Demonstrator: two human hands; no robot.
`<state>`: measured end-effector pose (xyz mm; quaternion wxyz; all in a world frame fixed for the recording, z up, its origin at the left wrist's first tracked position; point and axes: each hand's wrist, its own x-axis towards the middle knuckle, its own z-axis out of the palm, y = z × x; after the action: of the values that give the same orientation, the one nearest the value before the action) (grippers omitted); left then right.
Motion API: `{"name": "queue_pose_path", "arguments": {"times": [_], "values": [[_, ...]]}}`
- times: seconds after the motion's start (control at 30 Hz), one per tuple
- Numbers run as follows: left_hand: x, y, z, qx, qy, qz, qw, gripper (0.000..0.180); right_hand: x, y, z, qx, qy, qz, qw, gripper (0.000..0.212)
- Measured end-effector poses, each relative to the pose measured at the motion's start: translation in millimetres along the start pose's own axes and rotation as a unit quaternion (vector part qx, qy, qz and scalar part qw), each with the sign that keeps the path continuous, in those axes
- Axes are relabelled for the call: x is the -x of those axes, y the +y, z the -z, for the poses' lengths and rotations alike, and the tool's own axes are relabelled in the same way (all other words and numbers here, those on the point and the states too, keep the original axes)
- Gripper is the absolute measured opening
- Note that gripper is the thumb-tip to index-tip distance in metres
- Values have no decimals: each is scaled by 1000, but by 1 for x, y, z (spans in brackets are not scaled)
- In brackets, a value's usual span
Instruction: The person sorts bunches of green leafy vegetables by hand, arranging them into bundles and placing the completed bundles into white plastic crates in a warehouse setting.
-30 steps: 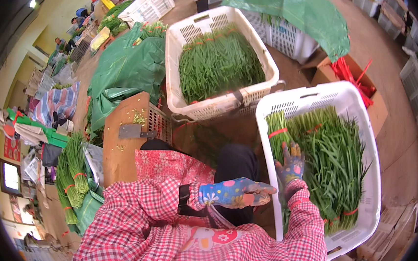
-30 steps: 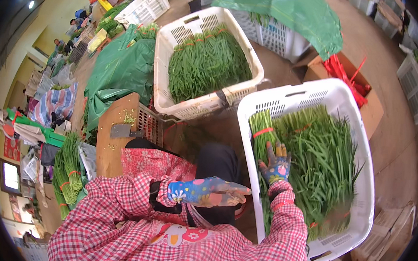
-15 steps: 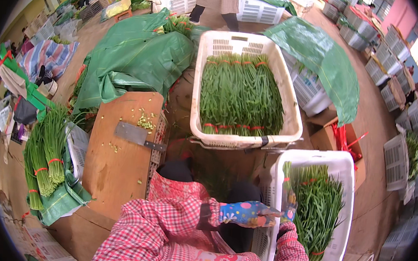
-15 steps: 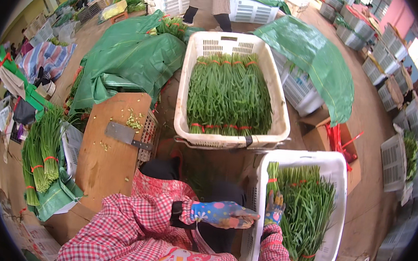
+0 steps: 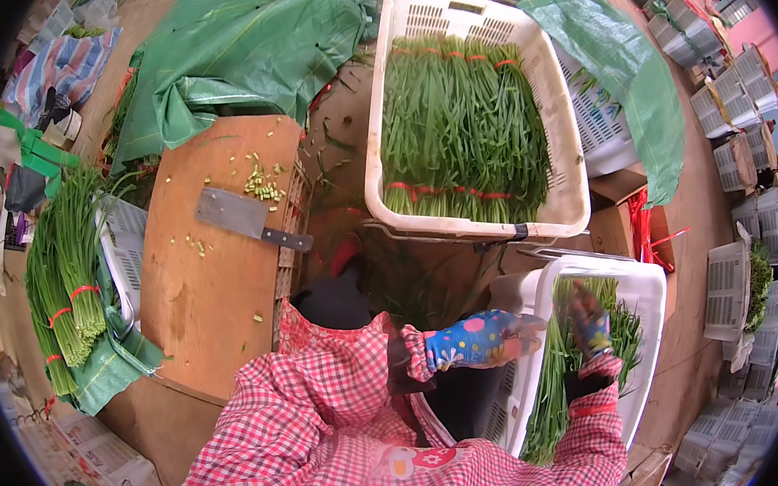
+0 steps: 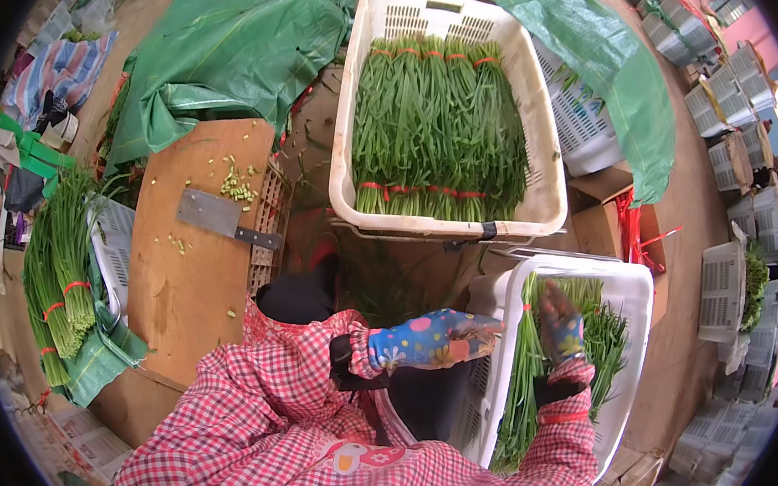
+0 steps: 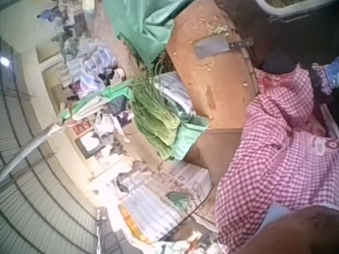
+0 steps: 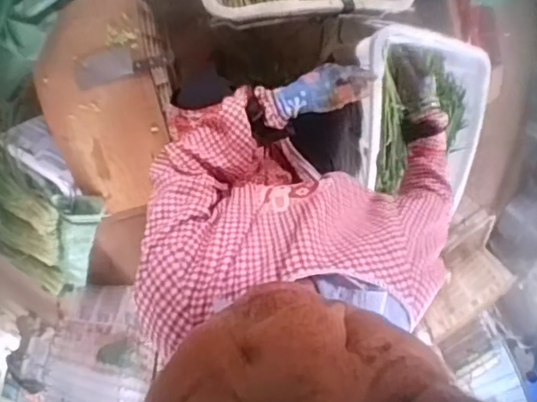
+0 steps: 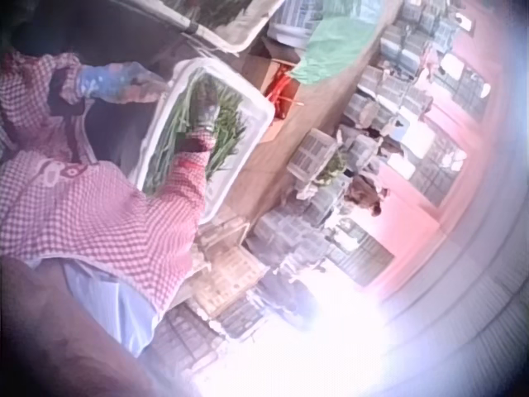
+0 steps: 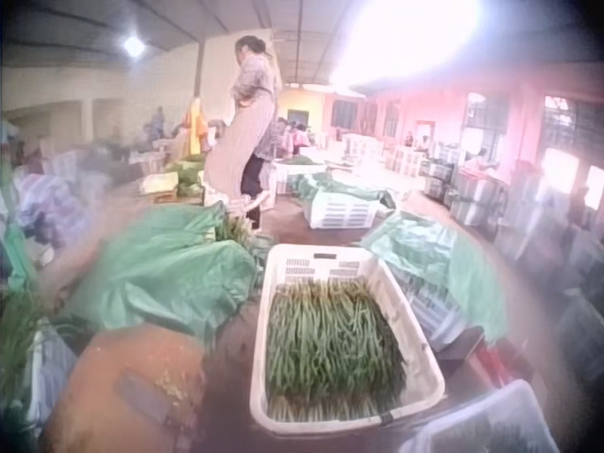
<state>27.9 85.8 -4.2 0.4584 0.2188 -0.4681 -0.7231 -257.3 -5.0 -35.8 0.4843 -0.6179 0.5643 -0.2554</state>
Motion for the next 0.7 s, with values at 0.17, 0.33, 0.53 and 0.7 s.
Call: {"name": "queue_pose_path", "arguments": {"times": [0.17, 0.33, 0.53, 0.7], "values": [[-9, 18, 14, -44, -14, -12, 999, 43, -75, -62, -44, -13, 6, 65, 998, 40], [-8, 38, 32, -77, 64, -35, 994, 39, -117, -112, -111, 65, -162, 118, 978, 48], [-16, 24, 43, -49, 99, -66, 992, 39, -127, -71, -150, 390, -172, 344, 837, 44], [-7, -23, 66, 58, 50, 0, 997, 71, -126, -56, -160, 394, -175, 313, 846, 39]]}}
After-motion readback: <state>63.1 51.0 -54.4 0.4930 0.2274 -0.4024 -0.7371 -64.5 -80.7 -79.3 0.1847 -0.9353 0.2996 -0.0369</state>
